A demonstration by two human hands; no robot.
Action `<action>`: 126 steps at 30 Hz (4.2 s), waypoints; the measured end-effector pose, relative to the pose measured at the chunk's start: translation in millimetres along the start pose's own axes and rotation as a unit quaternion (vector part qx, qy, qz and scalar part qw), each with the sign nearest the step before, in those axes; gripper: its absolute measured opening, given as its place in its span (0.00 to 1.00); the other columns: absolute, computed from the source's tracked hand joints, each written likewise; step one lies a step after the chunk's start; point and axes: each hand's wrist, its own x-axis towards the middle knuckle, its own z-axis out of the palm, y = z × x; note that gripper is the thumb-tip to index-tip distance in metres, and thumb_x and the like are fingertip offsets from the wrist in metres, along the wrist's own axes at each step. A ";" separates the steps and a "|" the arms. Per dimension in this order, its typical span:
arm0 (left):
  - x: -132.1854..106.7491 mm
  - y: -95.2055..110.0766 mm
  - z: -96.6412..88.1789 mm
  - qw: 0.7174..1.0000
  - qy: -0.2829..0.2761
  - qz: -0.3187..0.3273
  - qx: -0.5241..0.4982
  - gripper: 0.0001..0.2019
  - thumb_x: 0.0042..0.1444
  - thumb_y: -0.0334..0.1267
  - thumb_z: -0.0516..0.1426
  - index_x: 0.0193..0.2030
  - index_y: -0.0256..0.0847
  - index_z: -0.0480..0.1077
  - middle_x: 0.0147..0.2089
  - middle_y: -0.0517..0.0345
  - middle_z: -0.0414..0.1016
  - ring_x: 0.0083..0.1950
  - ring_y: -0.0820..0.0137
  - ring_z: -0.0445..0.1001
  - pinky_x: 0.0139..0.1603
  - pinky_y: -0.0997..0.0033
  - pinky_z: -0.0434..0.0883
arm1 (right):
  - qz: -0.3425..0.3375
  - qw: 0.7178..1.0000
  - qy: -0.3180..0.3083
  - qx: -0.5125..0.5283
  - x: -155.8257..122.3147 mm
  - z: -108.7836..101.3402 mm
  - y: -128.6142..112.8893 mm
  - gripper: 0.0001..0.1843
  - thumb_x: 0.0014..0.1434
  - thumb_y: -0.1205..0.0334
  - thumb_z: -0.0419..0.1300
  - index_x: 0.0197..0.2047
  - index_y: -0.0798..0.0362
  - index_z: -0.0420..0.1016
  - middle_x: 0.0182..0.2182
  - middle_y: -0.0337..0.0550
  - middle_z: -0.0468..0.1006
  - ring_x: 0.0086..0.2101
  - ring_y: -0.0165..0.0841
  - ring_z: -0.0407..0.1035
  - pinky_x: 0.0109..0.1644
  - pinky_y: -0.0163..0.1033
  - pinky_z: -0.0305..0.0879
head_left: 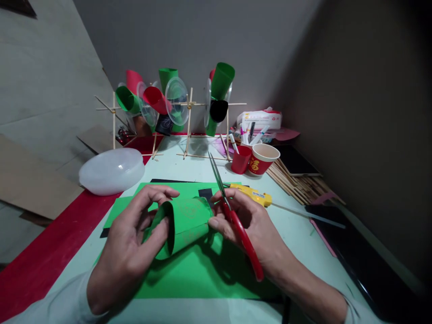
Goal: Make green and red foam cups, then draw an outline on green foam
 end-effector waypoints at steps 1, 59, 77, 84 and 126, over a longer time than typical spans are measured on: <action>0.3 -0.4 -0.2 1.000 -0.005 -0.020 -0.018 0.04 0.63 0.42 0.57 0.39 0.49 0.65 0.53 0.60 0.72 0.56 0.64 0.73 0.50 0.74 0.75 | -0.001 1.000 0.001 0.001 -0.4 0.1 -0.1 0.20 0.43 0.60 0.75 0.36 0.50 0.71 0.24 0.29 0.70 0.24 0.25 0.63 0.28 0.31 0.62; 4.9 -17.1 -5.9 0.984 -0.041 -0.053 -0.166 0.23 0.53 0.41 0.68 0.55 0.63 0.74 0.58 0.75 0.76 0.61 0.63 0.74 0.58 0.79 0.74 | -0.117 0.930 -0.059 -0.344 -18.8 -2.3 2.1 0.21 0.57 0.43 0.65 0.44 0.49 0.68 0.38 0.42 0.73 0.39 0.42 0.66 0.41 0.45 0.62; 5.7 -26.3 -6.7 0.988 -0.039 -0.035 -0.144 0.24 0.54 0.32 0.61 0.57 0.58 0.71 0.58 0.66 0.76 0.61 0.59 0.73 0.62 0.68 0.73 | -0.200 0.918 -0.052 -0.340 -18.1 -5.0 2.4 0.15 0.61 0.49 0.65 0.35 0.49 0.67 0.24 0.29 0.63 0.24 0.26 0.57 0.28 0.32 0.54; 7.3 -17.6 -6.9 0.986 -0.044 -0.025 -0.157 0.22 0.56 0.34 0.64 0.55 0.61 0.74 0.59 0.69 0.75 0.62 0.63 0.72 0.62 0.73 0.71 | -0.174 0.911 -0.071 -0.367 -21.0 -7.3 -2.7 0.12 0.64 0.54 0.62 0.34 0.48 0.66 0.22 0.29 0.64 0.22 0.26 0.57 0.27 0.32 0.54; 16.4 2.7 -10.8 0.988 -0.026 -0.062 -0.138 0.19 0.52 0.49 0.67 0.51 0.51 0.78 0.55 0.58 0.79 0.58 0.56 0.76 0.56 0.69 0.77 | -0.132 0.900 -0.044 -0.413 -11.3 -15.2 3.5 0.18 0.67 0.51 0.56 0.27 0.48 0.59 0.18 0.29 0.55 0.20 0.27 0.46 0.24 0.34 0.48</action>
